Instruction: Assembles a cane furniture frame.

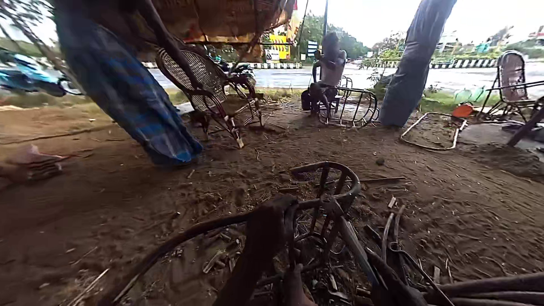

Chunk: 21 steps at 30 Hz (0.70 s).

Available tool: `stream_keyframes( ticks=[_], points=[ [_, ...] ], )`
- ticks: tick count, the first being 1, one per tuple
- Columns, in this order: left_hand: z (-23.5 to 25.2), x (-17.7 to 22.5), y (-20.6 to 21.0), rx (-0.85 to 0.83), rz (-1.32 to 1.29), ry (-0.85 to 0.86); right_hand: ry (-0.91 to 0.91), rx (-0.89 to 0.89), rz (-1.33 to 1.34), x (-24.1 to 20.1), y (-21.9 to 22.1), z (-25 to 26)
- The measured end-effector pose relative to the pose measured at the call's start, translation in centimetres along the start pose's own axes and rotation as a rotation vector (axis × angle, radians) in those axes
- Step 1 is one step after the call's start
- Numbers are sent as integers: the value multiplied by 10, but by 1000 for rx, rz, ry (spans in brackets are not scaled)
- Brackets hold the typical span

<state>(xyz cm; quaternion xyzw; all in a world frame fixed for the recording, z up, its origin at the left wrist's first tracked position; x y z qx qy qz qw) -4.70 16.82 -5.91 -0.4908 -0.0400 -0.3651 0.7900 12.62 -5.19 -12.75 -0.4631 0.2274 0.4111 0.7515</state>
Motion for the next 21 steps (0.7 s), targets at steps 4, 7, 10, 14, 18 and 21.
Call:
stream_keyframes(
  ticks=[4,7,10,14,18,21],
  points=[
    [-6,0,-4,14,-8,-3,-37,66,-1,-20,2,20],
    [-8,3,-7,28,-1,13,-65,29,-77,-22,7,32],
    [-11,3,-4,20,18,16,23,-16,-72,-21,12,32],
    [-11,4,-3,12,27,46,48,2,-54,-17,13,36],
    [-6,-1,-9,-45,12,60,200,127,256,5,-3,39],
    [-1,-3,-1,-133,0,92,323,286,264,48,-50,19]
  ],
)
Point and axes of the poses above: each hand's wrist, its own z-axis towards the middle knuckle, its own y-axis out of the palm, x = y × z, the point moved 8 cm from there along z, towards the middle knuckle, and after that the axes turned 15 degrees about -y, right-handed, at the moved point
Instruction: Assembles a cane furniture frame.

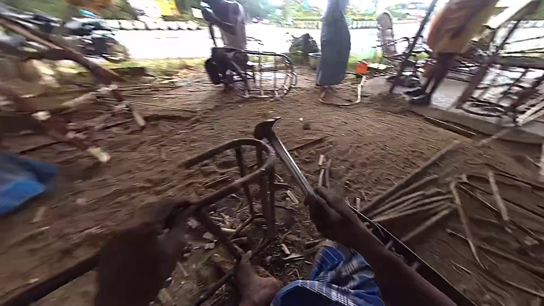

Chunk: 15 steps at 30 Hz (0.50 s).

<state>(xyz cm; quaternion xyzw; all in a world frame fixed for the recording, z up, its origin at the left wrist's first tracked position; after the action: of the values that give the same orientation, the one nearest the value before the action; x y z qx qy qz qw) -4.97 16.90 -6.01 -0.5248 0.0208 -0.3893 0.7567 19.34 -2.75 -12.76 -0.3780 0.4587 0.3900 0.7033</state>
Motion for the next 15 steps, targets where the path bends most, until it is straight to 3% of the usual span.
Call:
stream_keyframes(
  ticks=[3,5,7,8,9,11,15],
  points=[
    [6,3,1,2,-4,106,190,160,-329,91,-95,0],
    [0,42,-14,-54,66,88,351,166,-637,186,-155,-19],
    [-2,86,-23,-243,153,-419,501,100,-802,281,-198,-58],
    [3,74,-18,-203,150,-287,569,42,-847,313,-211,-76],
    [13,42,-10,-99,130,21,625,-18,-868,338,-219,-90],
    [27,-5,3,-81,120,91,686,-58,-881,370,-225,-112],
    [39,-14,11,-180,178,-5,651,98,-917,359,-227,-110]
  ],
)
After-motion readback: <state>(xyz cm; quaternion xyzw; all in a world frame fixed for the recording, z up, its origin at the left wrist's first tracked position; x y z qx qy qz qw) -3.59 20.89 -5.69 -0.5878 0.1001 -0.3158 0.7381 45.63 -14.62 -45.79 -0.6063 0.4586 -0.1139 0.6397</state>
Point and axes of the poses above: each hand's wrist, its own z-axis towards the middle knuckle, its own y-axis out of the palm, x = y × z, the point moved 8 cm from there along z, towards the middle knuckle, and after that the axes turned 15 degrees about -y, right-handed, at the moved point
